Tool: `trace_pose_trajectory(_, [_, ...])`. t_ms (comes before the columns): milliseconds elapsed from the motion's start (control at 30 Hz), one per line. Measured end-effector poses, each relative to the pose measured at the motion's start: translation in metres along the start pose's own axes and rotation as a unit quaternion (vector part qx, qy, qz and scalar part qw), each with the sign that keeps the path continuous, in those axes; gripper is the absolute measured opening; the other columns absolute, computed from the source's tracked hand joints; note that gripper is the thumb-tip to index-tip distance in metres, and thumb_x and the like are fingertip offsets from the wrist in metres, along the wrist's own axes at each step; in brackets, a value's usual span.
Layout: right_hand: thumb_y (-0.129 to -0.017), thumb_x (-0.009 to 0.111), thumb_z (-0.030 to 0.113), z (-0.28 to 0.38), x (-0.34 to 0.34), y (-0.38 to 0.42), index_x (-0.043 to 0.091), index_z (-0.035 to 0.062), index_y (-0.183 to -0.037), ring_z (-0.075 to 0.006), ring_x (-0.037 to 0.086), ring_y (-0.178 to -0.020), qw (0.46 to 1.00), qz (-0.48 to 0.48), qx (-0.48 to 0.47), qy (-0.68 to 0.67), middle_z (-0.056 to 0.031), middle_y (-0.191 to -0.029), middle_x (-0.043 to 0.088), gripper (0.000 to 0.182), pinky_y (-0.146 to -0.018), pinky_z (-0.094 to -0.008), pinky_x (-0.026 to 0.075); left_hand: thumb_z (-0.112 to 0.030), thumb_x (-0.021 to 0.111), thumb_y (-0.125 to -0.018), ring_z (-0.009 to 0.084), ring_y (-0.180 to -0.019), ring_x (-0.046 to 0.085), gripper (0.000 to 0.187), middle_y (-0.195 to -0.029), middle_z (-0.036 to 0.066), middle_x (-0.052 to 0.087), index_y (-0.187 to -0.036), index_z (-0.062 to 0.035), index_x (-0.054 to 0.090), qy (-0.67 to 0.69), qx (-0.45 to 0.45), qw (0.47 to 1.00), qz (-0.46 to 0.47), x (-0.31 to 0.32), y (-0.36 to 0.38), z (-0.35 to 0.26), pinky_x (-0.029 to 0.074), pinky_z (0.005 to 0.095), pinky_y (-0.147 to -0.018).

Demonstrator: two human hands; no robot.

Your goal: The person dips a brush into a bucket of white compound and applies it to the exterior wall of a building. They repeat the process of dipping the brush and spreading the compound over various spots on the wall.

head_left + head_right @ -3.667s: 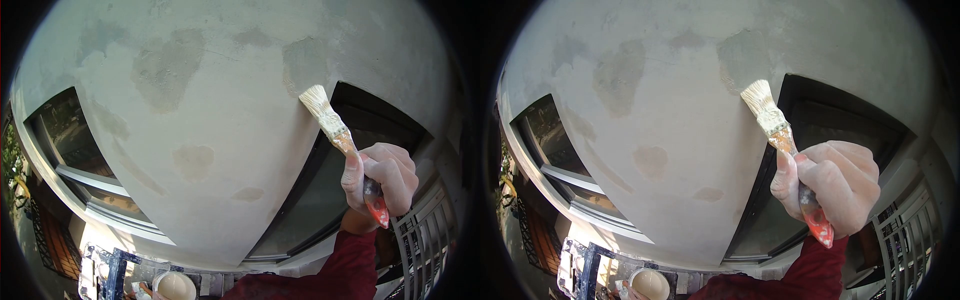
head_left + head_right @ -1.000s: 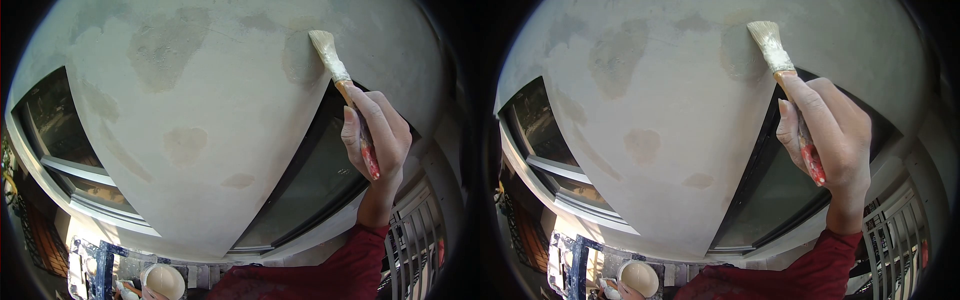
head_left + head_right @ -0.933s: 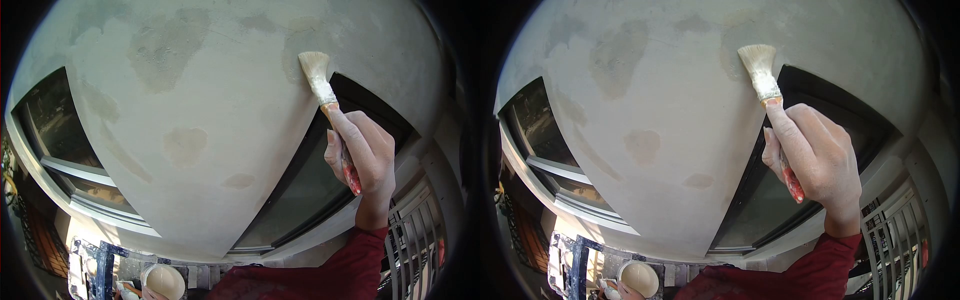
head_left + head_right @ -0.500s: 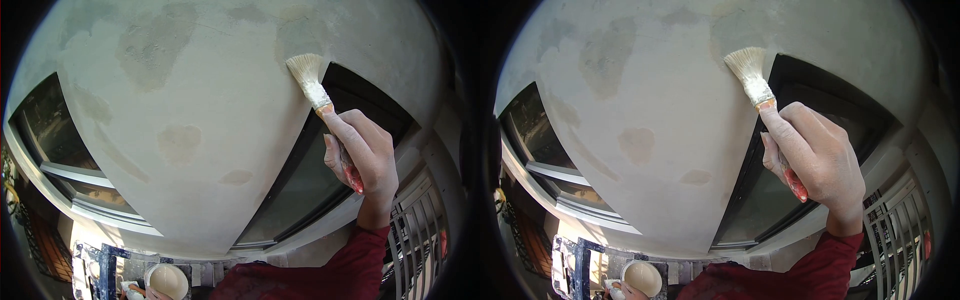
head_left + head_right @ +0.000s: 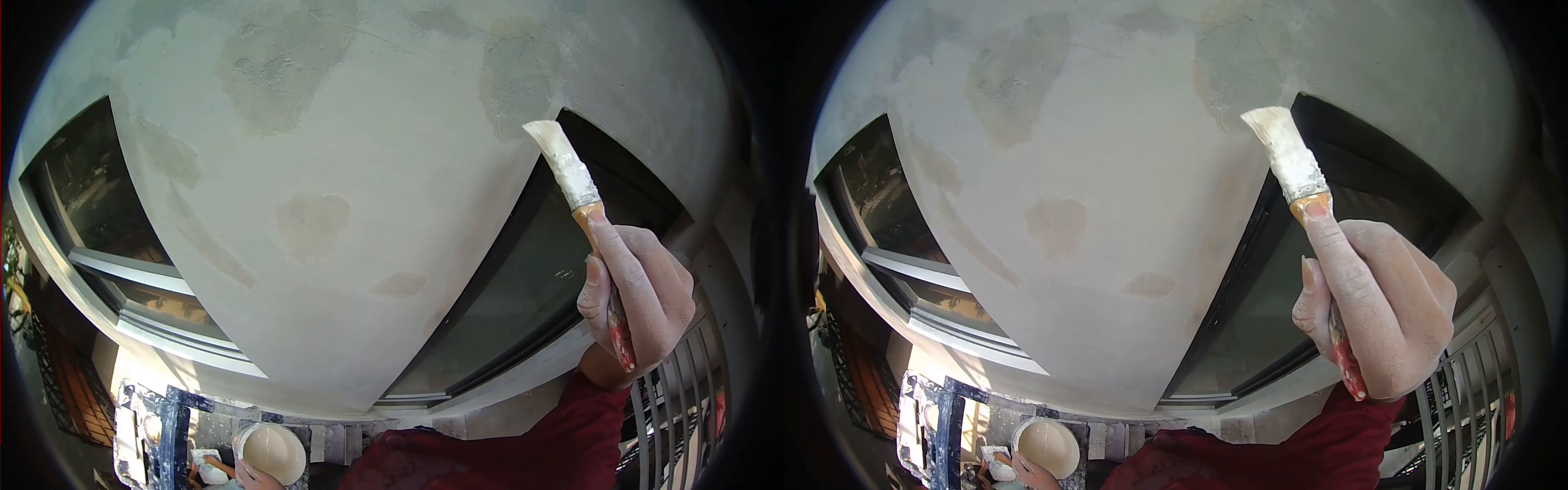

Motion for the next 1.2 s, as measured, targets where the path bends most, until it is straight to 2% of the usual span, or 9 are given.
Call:
trace_pose_trajectory(100, [-0.087, 0.079, 0.002, -0.005, 0.013, -0.008, 0.075, -0.0072, -0.115, -0.022, 0.07, -0.067, 0.999, -0.036, -0.004, 0.015, -0.0138, -0.083, 0.07, 0.03, -0.059, -0.0304, 0.056, -0.021, 0.058, -0.109, 0.0477, -0.105, 0.068, 0.035, -0.115, 0.03, 0.074, -0.118, 0.0085, 0.074, -0.003, -0.007, 1.0, 0.006, 0.001, 0.003, 0.006, 0.054, 0.0529, -0.095])
trace_pose_trajectory(233, [-0.079, 0.078, -0.005, -0.001, 0.017, 0.003, 0.074, -0.0081, -0.117, -0.0238, 0.06, -0.057, 0.991, 0.117, -0.003, -0.069, -0.0136, -0.076, 0.062, 0.038, -0.052, -0.032, 0.048, -0.021, 0.058, -0.109, 0.0475, -0.105, 0.068, 0.035, -0.115, 0.03, 0.074, -0.118, 0.0085, 0.075, -0.002, -0.021, 1.0, 0.006, 0.007, 0.007, 0.011, 0.054, 0.0526, -0.095])
trace_pose_trajectory(400, [-0.077, 0.075, -0.011, -0.007, 0.015, -0.01, 0.074, -0.0085, -0.116, -0.022, 0.066, -0.062, 0.999, -0.036, 0.006, -0.023, -0.0131, -0.078, 0.066, 0.038, -0.053, -0.0333, 0.051, -0.021, 0.058, -0.109, 0.0472, -0.105, 0.068, 0.035, -0.115, 0.03, 0.074, -0.118, 0.0085, 0.075, 0.005, -0.026, 1.0, 0.009, 0.014, 0.01, 0.025, 0.054, 0.0523, -0.095])
trace_pose_trajectory(433, [-0.089, 0.074, -0.003, -0.009, 0.021, -0.014, 0.072, -0.0101, -0.117, -0.0221, 0.061, -0.06, 0.998, 0.051, 0.014, -0.028, -0.0129, -0.073, 0.061, 0.029, -0.053, -0.0321, 0.047, -0.02, 0.058, -0.109, 0.0472, -0.105, 0.068, 0.035, -0.115, 0.03, 0.074, -0.118, 0.0085, 0.075, 0.01, -0.026, 1.0, 0.011, 0.016, 0.01, 0.025, 0.054, 0.0523, -0.095])
trace_pose_trajectory(533, [-0.088, 0.073, -0.002, -0.001, 0.018, -0.008, 0.074, -0.0082, -0.117, -0.0198, 0.059, -0.055, 0.984, 0.172, 0.024, -0.049, -0.0116, -0.072, 0.062, 0.03, -0.05, -0.0332, 0.045, -0.02, 0.058, -0.109, 0.047, -0.105, 0.068, 0.034, -0.115, 0.03, 0.074, -0.118, 0.0085, 0.075, 0.026, -0.028, 0.999, 0.008, 0.022, 0.012, 0.038, 0.054, 0.0521, -0.095])
trace_pose_trajectory(700, [-0.081, 0.074, -0.008, -0.015, 0.006, -0.022, 0.074, -0.0067, -0.119, -0.0177, 0.063, -0.058, 0.998, -0.059, 0.008, -0.006, -0.0102, -0.074, 0.065, 0.039, -0.053, -0.0314, 0.051, -0.02, 0.058, -0.109, 0.0468, -0.105, 0.068, 0.034, -0.115, 0.03, 0.074, -0.118, 0.0085, 0.075, 0.046, -0.029, 0.999, -0.002, 0.026, 0.011, 0.051, 0.054, 0.0517, -0.095])
trace_pose_trajectory(900, [-0.075, 0.077, -0.006, -0.012, 0.006, -0.02, 0.071, -0.0069, -0.118, -0.0202, 0.058, -0.052, 0.982, 0.164, 0.001, -0.089, -0.0084, -0.067, 0.058, 0.043, -0.048, -0.0352, 0.045, -0.019, 0.058, -0.109, 0.0465, -0.106, 0.069, 0.034, -0.114, 0.029, 0.074, -0.118, 0.0085, 0.075, 0.066, -0.037, 0.997, -0.005, 0.01, 0.005, 0.004, 0.054, 0.0514, -0.095])
trace_pose_trajectory(1100, [-0.082, 0.075, -0.006, -0.017, 0.012, -0.037, 0.072, -0.0082, -0.124, -0.019, 0.065, -0.062, 0.998, -0.063, -0.024, -0.019, -0.0115, -0.077, 0.066, 0.042, -0.054, -0.0324, 0.05, -0.019, 0.058, -0.109, 0.0462, -0.106, 0.069, 0.033, -0.114, 0.029, 0.074, -0.119, 0.0085, 0.075, 0.063, -0.043, 0.997, -0.004, -0.002, 0.009, -0.006, 0.055, 0.051, -0.096])
trace_pose_trajectory(1200, [-0.085, 0.075, -0.001, -0.029, 0.032, -0.032, 0.073, -0.0074, -0.118, -0.0173, 0.058, -0.054, 0.992, 0.111, 0.016, -0.066, -0.0096, -0.072, 0.062, 0.034, -0.049, -0.0331, 0.043, -0.019, 0.058, -0.109, 0.0461, -0.106, 0.069, 0.033, -0.114, 0.029, 0.074, -0.119, 0.0085, 0.075, 0.062, -0.045, 0.997, 0.0, -0.006, 0.011, -0.008, 0.055, 0.0508, -0.096])
Point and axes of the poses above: each hand's wrist, its own y-axis away from the middle knuckle, its own x-axis out of the palm, z = x × y, the point moved 3 cm from there along -y, towards the middle knuckle
